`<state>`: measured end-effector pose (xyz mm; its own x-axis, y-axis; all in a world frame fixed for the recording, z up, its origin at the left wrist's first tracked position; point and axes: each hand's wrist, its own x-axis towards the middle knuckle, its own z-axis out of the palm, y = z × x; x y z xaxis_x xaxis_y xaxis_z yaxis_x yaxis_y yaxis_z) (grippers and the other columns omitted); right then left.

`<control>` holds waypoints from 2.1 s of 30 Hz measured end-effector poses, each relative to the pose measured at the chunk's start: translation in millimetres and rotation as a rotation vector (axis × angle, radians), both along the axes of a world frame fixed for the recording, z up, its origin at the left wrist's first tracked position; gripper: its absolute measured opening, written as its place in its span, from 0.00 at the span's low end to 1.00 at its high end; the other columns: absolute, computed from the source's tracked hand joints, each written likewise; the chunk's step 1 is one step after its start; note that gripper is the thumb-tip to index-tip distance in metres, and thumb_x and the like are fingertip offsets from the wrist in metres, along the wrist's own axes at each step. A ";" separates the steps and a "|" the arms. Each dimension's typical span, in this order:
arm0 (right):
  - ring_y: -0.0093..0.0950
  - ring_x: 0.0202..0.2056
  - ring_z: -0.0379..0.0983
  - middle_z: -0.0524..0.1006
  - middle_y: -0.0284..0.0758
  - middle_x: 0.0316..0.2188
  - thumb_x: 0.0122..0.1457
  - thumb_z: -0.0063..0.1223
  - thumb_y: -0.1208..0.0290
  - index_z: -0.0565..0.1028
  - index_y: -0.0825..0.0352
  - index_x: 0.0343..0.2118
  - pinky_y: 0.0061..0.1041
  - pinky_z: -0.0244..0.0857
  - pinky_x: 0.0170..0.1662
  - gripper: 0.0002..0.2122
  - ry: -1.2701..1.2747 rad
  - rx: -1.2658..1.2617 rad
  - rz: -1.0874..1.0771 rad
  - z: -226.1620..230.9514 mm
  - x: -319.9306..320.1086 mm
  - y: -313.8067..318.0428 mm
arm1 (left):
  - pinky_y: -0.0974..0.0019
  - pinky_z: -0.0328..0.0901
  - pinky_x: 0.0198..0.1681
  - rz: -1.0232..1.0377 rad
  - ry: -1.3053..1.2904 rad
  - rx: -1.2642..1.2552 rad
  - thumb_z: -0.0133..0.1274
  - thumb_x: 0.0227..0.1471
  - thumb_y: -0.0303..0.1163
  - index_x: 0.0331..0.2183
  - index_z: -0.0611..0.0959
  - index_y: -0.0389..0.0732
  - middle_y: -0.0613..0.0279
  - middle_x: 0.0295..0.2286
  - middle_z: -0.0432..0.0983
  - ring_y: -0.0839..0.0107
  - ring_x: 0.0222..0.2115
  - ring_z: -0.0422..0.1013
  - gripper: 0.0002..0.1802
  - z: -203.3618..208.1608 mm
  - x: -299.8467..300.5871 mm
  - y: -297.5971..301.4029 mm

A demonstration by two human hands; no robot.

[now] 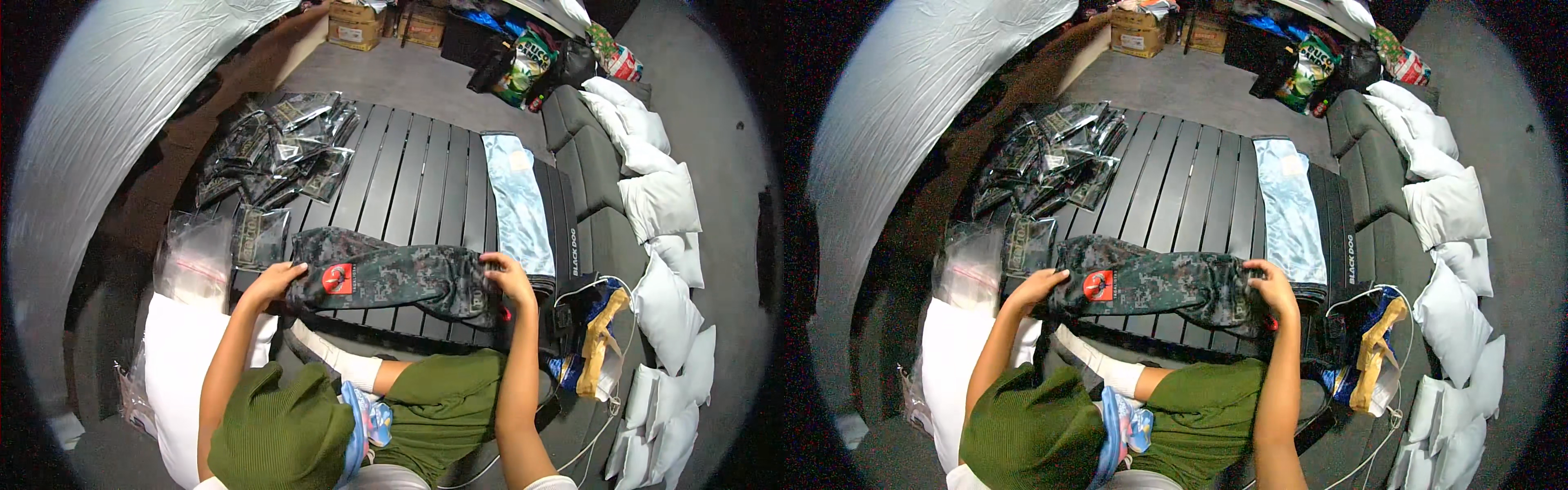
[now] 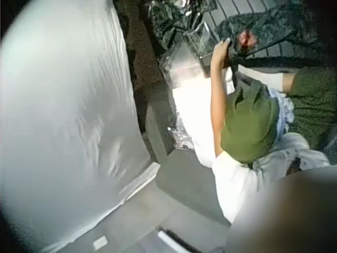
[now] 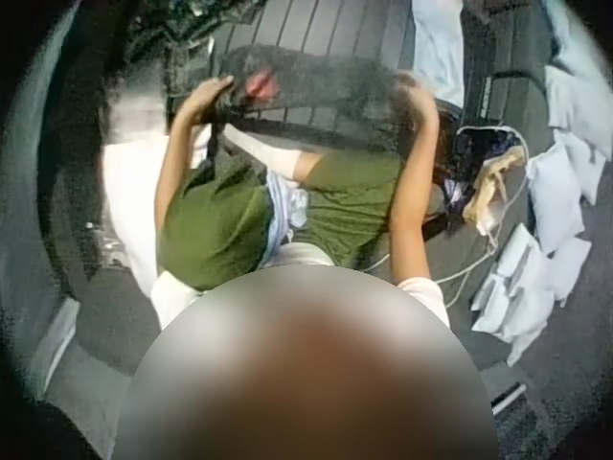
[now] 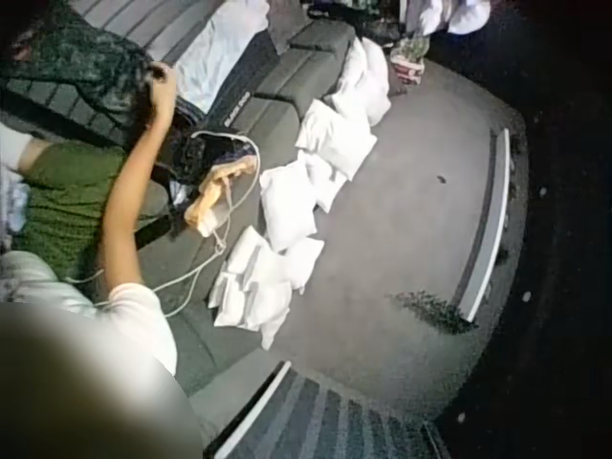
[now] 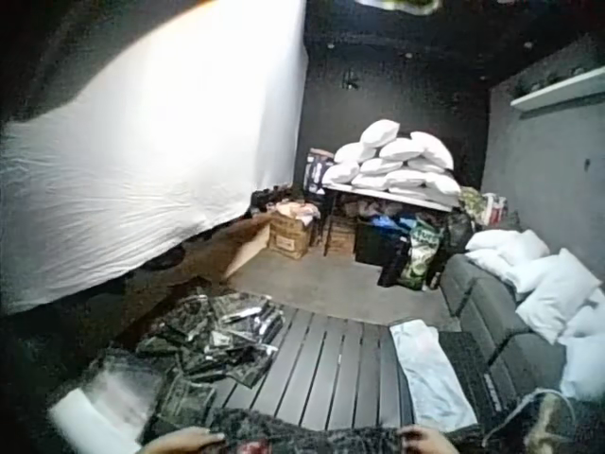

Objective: Folding a neck gaiter and sealing it in a plastic bag.

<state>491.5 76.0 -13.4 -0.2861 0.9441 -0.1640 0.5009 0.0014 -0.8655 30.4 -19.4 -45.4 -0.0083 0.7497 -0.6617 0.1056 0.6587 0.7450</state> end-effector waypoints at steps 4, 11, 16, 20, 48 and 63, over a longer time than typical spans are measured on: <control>0.22 0.42 0.65 0.69 0.31 0.43 0.40 0.46 0.86 0.63 0.63 0.51 0.17 0.58 0.45 0.30 0.379 0.100 -0.154 29.6 -10.4 -5.1 | 0.78 0.56 0.21 0.164 -0.018 0.217 0.53 0.45 0.44 0.34 0.76 0.39 0.72 0.23 0.72 0.86 0.17 0.60 0.19 23.5 -18.4 8.0; 0.17 0.23 0.57 0.60 0.25 0.23 0.36 0.49 0.86 0.51 0.57 0.58 0.16 0.54 0.26 0.41 -0.069 -0.231 0.090 18.7 28.4 -18.6 | 0.58 0.65 0.43 0.173 -0.396 -0.065 0.49 0.47 0.51 0.38 0.74 0.38 0.61 0.36 0.74 0.70 0.38 0.70 0.26 28.7 -26.7 -21.4; 0.17 0.20 0.57 0.62 0.25 0.21 0.42 0.60 0.74 0.58 0.61 0.54 0.16 0.53 0.21 0.33 -0.090 -0.350 0.017 -6.8 32.2 -9.3 | 0.75 0.62 0.16 0.139 -0.293 -0.203 0.46 0.49 0.54 0.33 0.76 0.42 0.69 0.23 0.75 0.77 0.17 0.69 0.23 -13.3 -7.7 -22.9; 0.17 0.26 0.65 0.70 0.28 0.25 0.47 0.56 0.69 0.68 0.64 0.44 0.17 0.57 0.26 0.20 -0.127 -0.361 -0.226 -22.4 15.5 0.2 | 0.71 0.63 0.15 0.335 -0.345 -0.171 0.45 0.50 0.53 0.29 0.76 0.46 0.73 0.17 0.73 0.78 0.14 0.68 0.20 5.1 -5.1 -19.3; 0.37 0.26 0.72 0.74 0.43 0.26 0.28 0.65 0.75 0.68 0.72 0.31 0.32 0.65 0.31 0.23 -0.913 0.043 -0.091 -25.9 16.7 -36.4 | 0.80 0.64 0.24 0.251 -0.484 0.161 0.50 0.49 0.34 0.38 0.73 0.40 0.72 0.27 0.73 0.83 0.22 0.70 0.13 3.8 -3.0 -26.9; 0.16 0.12 0.54 0.61 0.24 0.11 0.42 0.60 0.68 0.63 0.63 0.15 0.19 0.48 0.15 0.14 -0.552 -0.063 -0.299 48.7 66.1 -24.5 | 0.83 0.53 0.18 0.249 -0.545 0.316 0.51 0.50 0.35 0.29 0.79 0.38 0.76 0.20 0.70 0.90 0.18 0.61 0.10 135.4 60.0 -31.9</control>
